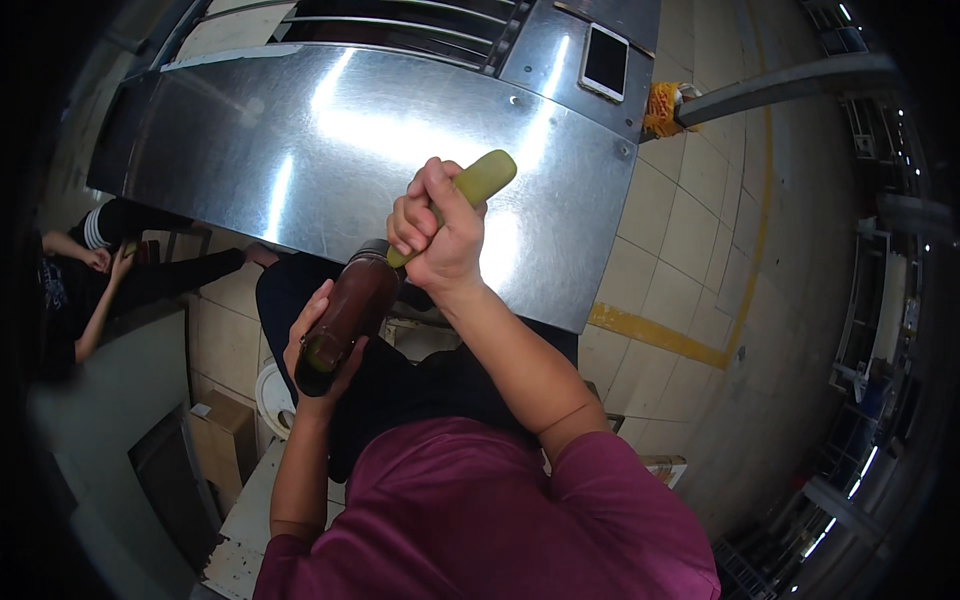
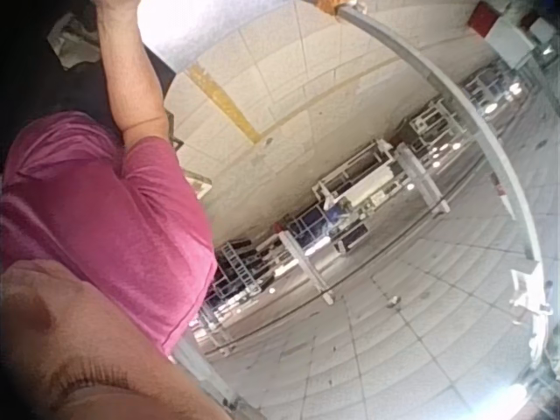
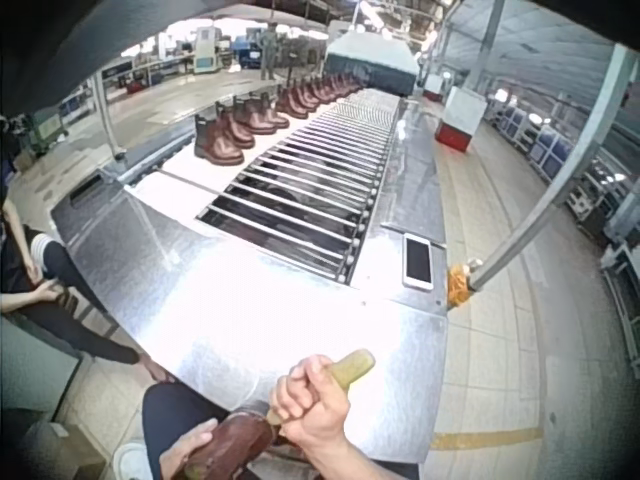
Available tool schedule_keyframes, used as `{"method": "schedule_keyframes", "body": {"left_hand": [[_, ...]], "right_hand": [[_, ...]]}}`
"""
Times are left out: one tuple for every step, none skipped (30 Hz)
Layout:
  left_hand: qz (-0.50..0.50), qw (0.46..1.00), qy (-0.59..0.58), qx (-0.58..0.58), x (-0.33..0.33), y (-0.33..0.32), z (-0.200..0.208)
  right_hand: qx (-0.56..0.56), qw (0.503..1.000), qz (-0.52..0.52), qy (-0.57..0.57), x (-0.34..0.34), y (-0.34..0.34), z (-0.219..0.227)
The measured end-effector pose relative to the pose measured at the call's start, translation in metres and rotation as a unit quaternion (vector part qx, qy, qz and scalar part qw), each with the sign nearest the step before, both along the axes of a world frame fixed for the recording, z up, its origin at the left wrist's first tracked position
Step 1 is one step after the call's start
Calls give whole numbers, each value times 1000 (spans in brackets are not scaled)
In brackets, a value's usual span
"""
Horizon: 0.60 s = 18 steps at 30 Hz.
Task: The recorder uses a green hand tool to apply pressure and smooth the sole and heel area of a brown boot on a factory assembly line.
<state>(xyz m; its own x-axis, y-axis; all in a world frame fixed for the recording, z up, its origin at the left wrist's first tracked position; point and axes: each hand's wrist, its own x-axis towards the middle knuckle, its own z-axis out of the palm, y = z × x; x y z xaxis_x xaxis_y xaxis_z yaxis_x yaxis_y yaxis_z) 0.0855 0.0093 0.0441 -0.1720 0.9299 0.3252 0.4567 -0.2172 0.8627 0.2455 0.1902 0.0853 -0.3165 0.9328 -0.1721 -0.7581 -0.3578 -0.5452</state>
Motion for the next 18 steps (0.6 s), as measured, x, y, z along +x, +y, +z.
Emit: {"method": "schedule_keyframes", "body": {"left_hand": [[0,1000,1,-4,-1,-1,0],[-2,1000,1,-6,-1,0,1],[9,1000,2,-1,-2,2,4],[21,1000,2,2,-2,3,6],[19,1000,-10,-7,-3,4,10],[19,1000,-7,-7,-2,10,17],[30,999,-6,-20,0,17,25],[40,999,-4,-29,5,24,33],[63,996,-26,-65,12,24,43],[98,991,-37,-87,20,27,54],[100,989,-20,-111,27,35,66],[106,986,0,-132,27,42,75],[101,984,-4,-144,24,48,81],[96,983,-8,-158,20,51,80],[104,981,-18,-166,13,50,72],[114,977,-29,-176,5,53,67],[135,970,-90,-183,10,55,80],[129,974,-83,-164,7,65,81]], "right_hand": [[-9,1000,-2,-6,0,-1,-1],[-11,1000,-3,-6,-1,-2,-2],[-1,1000,-4,-6,-3,-2,-3],[6,1000,-3,-7,-4,-3,-6],[4,1000,-3,-6,-7,-5,-6],[30,999,-44,-9,-10,-6,-4],[56,994,-89,-13,-11,-9,-2],[58,994,-95,-10,-12,-10,-1],[40,992,-110,-47,-12,-11,0],[36,988,-129,-75,-14,-1,1],[32,989,-114,-83,-12,6,-6],[-6,993,-75,-90,-11,11,-7],[-56,994,-46,-86,-10,18,-6],[-78,994,-28,-76,-8,26,-11],[-76,994,-20,-78,-7,33,-14],[-46,993,-33,-107,-8,43,-14],[-45,992,-43,-109,-5,53,-11],[-44,992,-53,-110,-1,66,-10]]}}
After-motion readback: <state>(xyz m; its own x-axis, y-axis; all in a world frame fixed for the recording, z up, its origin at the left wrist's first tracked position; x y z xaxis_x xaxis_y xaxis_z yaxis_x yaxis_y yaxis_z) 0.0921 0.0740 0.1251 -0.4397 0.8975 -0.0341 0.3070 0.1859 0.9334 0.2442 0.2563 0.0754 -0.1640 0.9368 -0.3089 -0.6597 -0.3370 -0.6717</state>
